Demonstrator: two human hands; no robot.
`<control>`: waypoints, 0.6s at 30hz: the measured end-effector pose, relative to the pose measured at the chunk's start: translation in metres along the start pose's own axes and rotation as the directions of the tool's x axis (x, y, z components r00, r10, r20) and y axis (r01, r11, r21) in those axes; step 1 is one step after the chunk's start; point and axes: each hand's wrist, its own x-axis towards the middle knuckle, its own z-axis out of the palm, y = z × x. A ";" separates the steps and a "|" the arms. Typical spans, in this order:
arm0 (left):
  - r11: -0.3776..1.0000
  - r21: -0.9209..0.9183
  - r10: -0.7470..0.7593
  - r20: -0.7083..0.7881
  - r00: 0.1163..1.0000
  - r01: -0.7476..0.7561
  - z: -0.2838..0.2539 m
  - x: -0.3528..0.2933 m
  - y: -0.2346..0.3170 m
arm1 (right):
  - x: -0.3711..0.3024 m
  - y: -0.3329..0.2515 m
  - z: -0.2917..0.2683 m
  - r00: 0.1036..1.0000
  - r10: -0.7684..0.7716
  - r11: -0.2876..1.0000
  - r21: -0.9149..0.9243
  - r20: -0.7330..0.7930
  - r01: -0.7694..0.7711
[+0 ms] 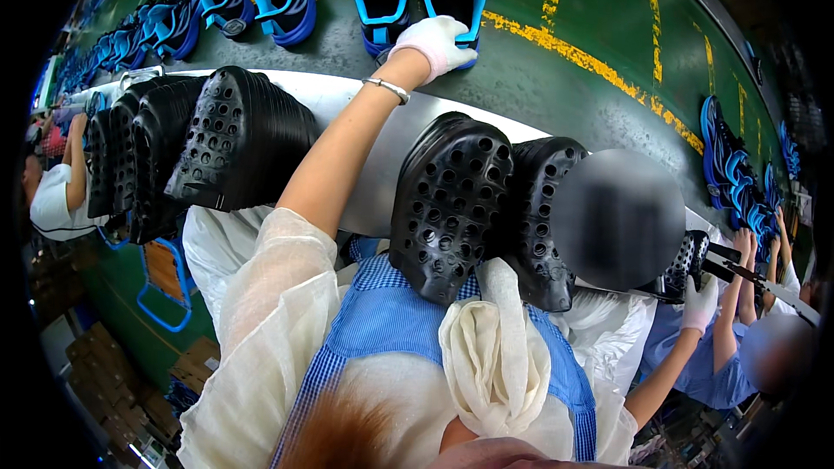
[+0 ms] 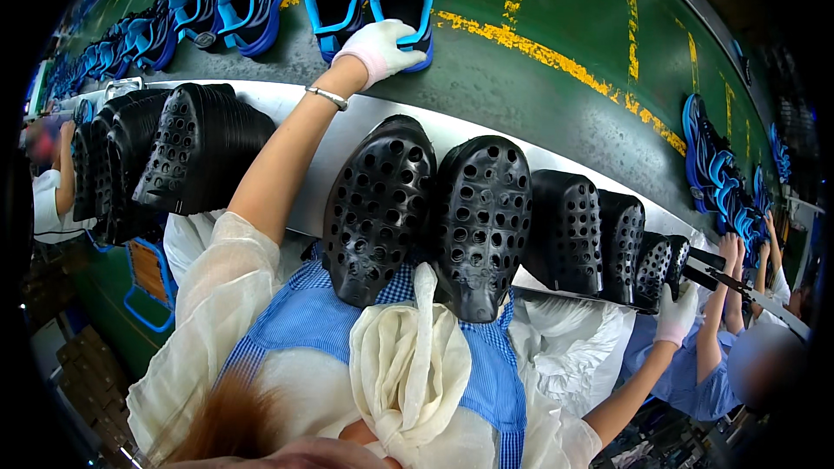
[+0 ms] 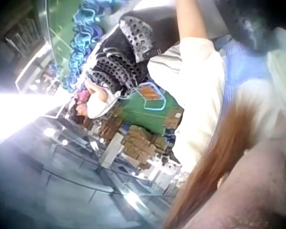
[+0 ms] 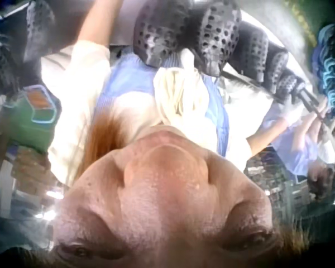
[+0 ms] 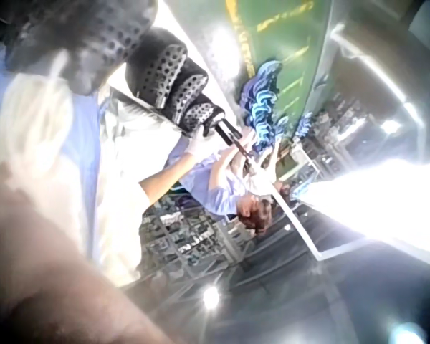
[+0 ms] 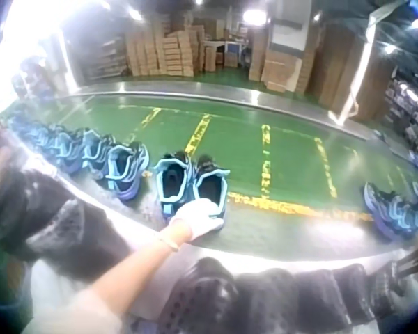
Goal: The person picks up a black perforated shoe component and places it onto a blue and black shoe on an assembly line, using both hands to press and fit the pieces together. The person repeats this process for several shoes moving along the conveyor belt.
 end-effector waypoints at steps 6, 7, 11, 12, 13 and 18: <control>1.000 0.009 -0.001 0.041 0.999 0.001 -0.004 -0.001 0.011 | -0.009 0.003 -0.039 0.991 0.097 0.976 0.206 -0.094 -0.076; 1.000 0.008 0.000 0.067 0.998 -0.001 -0.004 0.000 0.016 | -0.007 -0.016 -0.059 0.989 0.114 0.992 0.065 -0.091 -0.108; 0.985 -0.034 0.174 0.055 0.983 -0.172 0.002 0.001 0.026 | 0.023 -0.055 -0.088 0.950 -0.132 0.942 0.264 -0.282 0.209; 0.986 -0.012 0.167 -0.026 0.986 -0.168 -0.005 -0.003 0.029 | 0.034 -0.073 -0.095 0.939 -0.162 0.902 0.341 -0.303 0.266; 0.990 0.019 0.141 -0.107 0.984 -0.140 -0.013 -0.011 0.029 | 0.036 -0.125 -0.099 0.937 -0.113 0.844 0.465 -0.331 0.266; 0.686 -0.681 0.234 -0.126 0.964 -0.255 -0.033 -0.018 0.046 | 0.044 -0.299 -0.124 0.778 -0.539 0.668 0.399 -0.322 0.628</control>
